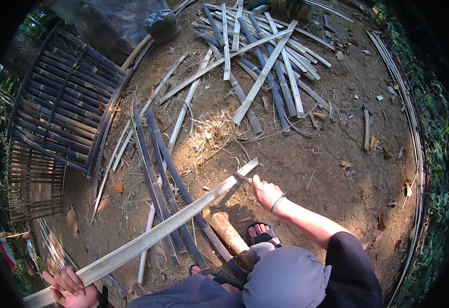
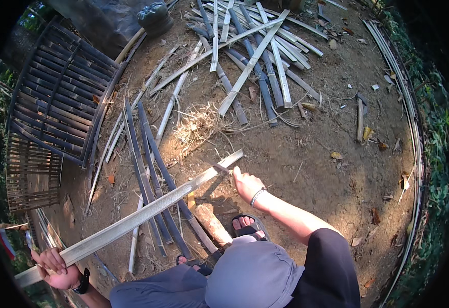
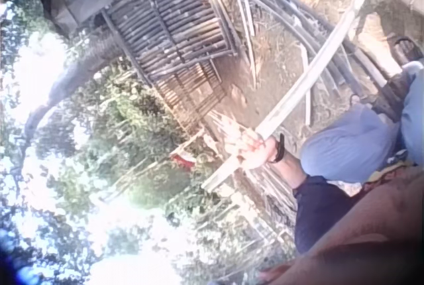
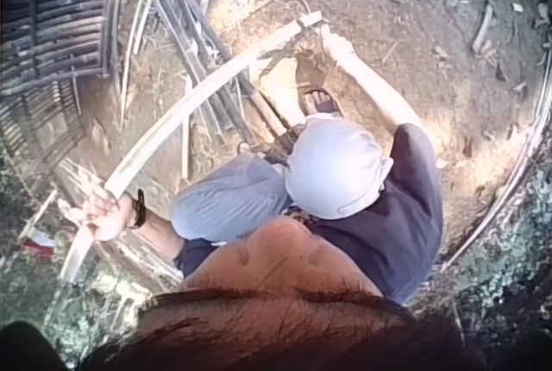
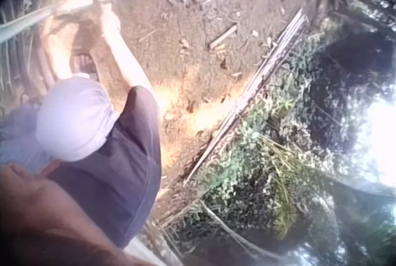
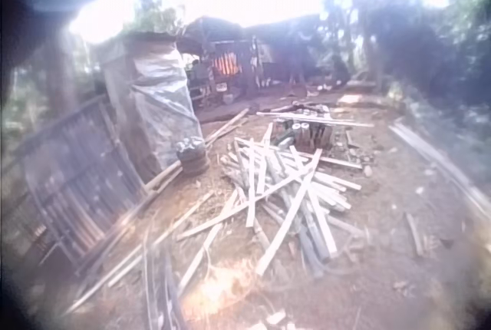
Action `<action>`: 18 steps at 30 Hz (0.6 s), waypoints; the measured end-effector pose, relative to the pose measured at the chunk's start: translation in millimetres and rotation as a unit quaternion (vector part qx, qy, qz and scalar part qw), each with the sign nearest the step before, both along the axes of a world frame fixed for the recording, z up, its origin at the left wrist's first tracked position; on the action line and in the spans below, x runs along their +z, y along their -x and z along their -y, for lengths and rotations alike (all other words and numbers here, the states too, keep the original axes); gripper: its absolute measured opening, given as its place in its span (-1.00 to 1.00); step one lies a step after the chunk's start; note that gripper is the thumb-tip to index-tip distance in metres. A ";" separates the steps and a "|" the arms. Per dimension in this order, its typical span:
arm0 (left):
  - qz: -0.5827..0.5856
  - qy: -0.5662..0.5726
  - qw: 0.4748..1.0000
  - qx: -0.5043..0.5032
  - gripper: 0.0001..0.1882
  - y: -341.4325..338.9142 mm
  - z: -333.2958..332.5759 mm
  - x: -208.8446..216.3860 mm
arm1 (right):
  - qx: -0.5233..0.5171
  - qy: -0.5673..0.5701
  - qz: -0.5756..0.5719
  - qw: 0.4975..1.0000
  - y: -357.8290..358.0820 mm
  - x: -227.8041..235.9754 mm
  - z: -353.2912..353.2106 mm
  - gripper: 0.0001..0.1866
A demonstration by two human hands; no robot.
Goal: The person strips a long piece of bamboo using a knife, then cuts notches and trims the ends of several smaller bamboo strips.
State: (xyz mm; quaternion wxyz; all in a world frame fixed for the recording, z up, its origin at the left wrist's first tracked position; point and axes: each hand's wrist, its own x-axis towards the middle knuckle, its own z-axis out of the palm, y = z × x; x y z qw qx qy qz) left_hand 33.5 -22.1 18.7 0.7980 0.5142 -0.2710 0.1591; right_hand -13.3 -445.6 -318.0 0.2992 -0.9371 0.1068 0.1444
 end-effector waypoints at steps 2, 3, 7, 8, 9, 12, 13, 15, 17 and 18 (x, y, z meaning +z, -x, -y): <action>0.006 -0.008 1.000 -0.005 -0.79 -0.2 0.5 1.1 | -0.010 0.034 0.014 0.999 -13.2 -5.5 12.4 -0.85; 0.004 -0.012 1.000 0.000 -0.79 0.4 -0.9 1.6 | -0.035 0.000 -0.001 0.999 -5.8 -8.3 -1.0 -0.85; -0.027 -0.008 0.998 0.051 -0.80 5.4 -3.8 1.3 | 0.064 -0.038 0.012 0.997 4.3 34.2 -31.4 -0.84; -0.019 -0.005 0.999 0.042 -0.81 4.3 -2.4 1.6 | 0.025 -0.002 0.016 1.000 4.4 22.4 -23.2 -0.84; -0.010 -0.002 0.999 0.033 -0.81 2.5 0.5 0.8 | -0.014 0.033 0.019 0.999 2.1 -1.1 -7.1 -0.85; 0.011 -0.009 1.000 0.006 -0.81 0.8 1.1 1.0 | -0.019 0.017 -0.011 1.000 -3.5 -16.3 4.8 -0.86; 0.010 -0.019 1.000 0.003 -0.81 2.6 -1.2 0.9 | -0.023 -0.009 -0.037 0.999 -2.2 8.6 -15.3 -0.86; -0.002 -0.022 1.000 0.014 -0.81 3.2 -2.3 2.0 | 0.059 0.012 0.019 0.998 2.4 38.8 -33.2 -0.83; 0.002 -0.015 1.000 0.017 -0.81 1.8 -0.3 2.0 | 0.020 0.032 0.029 0.999 2.7 27.2 -28.8 -0.83; 0.006 -0.014 1.000 0.017 -0.81 0.3 2.9 2.0 | -0.005 0.037 0.007 0.999 0.2 -4.4 -6.6 -0.84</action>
